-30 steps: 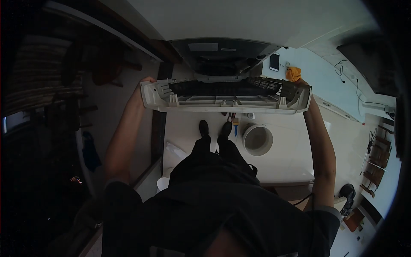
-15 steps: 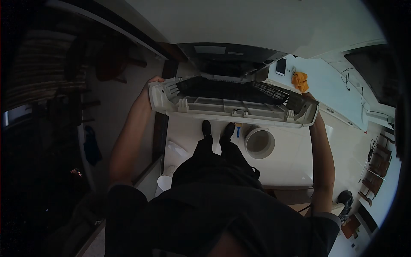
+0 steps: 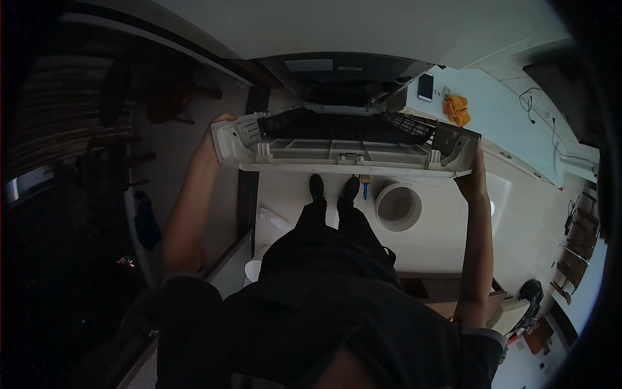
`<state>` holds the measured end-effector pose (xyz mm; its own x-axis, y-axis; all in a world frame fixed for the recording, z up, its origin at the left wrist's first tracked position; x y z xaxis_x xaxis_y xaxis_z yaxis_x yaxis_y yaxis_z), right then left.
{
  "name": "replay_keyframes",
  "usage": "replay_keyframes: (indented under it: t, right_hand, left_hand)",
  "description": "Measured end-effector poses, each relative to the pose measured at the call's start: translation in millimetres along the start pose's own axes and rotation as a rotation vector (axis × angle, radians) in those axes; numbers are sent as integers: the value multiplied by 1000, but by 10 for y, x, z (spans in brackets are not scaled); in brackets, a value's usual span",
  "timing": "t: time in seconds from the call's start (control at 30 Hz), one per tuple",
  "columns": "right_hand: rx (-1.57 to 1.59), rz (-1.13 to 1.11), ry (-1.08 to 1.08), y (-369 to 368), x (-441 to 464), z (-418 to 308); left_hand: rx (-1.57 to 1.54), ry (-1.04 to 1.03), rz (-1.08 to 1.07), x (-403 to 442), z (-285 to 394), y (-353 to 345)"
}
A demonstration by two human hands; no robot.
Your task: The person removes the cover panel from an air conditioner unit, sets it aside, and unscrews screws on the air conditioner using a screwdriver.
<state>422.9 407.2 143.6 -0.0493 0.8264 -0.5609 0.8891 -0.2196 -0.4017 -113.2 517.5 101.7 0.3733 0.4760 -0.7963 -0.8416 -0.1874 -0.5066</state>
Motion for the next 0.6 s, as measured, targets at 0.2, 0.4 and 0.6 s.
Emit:
replay_keyframes:
  t: [0.2,0.4,0.6]
  right_hand:
    - [-269,197,-33,163,50,-36]
    - [91,230,432,-135,-2,410]
    - [409,350,362,-854,-130,909]
  left_hand:
    - [14,-120,90,7,56,-63]
    - [59,-195,215,85,96,-130]
    - [106,-69,178,-32,288,-7]
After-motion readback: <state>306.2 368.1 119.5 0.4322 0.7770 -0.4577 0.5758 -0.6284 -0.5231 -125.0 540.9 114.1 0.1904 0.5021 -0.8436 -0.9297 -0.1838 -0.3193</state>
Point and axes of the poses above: each hand's wrist, its own x-axis towards the middle knuckle, its own y-axis out of the back of the hand, z = x × y, the point moved 2 cm from there along x, towards the middle knuckle, and after that the axes turned 5 degrees about -z, right-handed, at the moved point
